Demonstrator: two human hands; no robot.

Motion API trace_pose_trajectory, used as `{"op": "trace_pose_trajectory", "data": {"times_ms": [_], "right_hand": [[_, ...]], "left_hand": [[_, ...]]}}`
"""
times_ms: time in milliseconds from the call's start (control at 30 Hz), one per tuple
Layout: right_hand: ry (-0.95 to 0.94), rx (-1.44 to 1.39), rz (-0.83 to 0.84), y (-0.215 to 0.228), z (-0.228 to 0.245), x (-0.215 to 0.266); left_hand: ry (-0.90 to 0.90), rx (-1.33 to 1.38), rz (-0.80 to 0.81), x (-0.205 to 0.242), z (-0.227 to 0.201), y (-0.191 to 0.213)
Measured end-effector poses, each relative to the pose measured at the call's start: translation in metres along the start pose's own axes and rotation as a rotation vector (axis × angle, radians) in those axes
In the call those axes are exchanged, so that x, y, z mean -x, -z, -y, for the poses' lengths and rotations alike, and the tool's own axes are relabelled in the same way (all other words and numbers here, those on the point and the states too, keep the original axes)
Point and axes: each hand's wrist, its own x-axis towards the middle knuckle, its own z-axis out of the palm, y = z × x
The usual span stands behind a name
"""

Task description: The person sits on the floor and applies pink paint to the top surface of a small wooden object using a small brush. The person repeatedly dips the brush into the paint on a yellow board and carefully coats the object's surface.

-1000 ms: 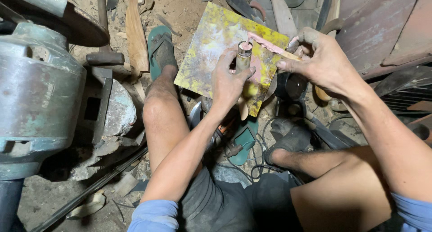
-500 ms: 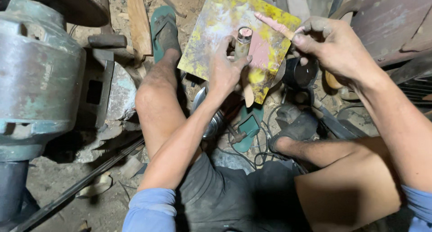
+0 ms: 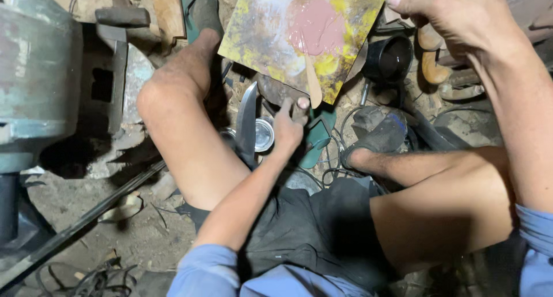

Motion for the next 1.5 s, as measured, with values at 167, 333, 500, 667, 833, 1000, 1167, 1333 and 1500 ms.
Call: {"op": "trace_pose_trajectory", "data": {"times_ms": [167,333,500,667,833,1000,1167,1333,1500], "right_hand": [[0.095,-0.081,0.042,-0.004,0.0,-0.001],[0.101,0.063,0.036,-0.014,-0.029,-0.008],[0.024,0.151,0.097,-0.016,-0.066,-0.024],[0.005,0.256,0.091,-0.011,-0.091,-0.031],[-0.028,0.3,0.117,-0.012,-0.087,-0.029],[0.033,0.285,0.097,-0.01,-0.086,-0.024],[0.08,0.329,0.145,-0.012,-0.093,-0.028],[0.061,0.374,0.097,-0.015,-0.098,-0.034],[-0.044,0.438,0.105,-0.016,-0.105,-0.041]], "left_hand": [[0.028,-0.086,-0.167,0.013,0.066,-0.053],[0.027,-0.081,-0.216,0.008,0.102,-0.068],[0.071,-0.105,-0.229,-0.012,0.111,-0.057],[0.11,-0.126,-0.202,-0.01,0.117,-0.06],[0.127,-0.142,-0.196,-0.005,0.122,-0.062],[0.132,-0.15,-0.204,-0.005,0.121,-0.07],[0.137,-0.164,-0.214,-0.009,0.119,-0.072],[0.13,-0.17,-0.201,-0.013,0.119,-0.075],[0.136,-0.18,-0.214,-0.009,0.125,-0.076]]}}
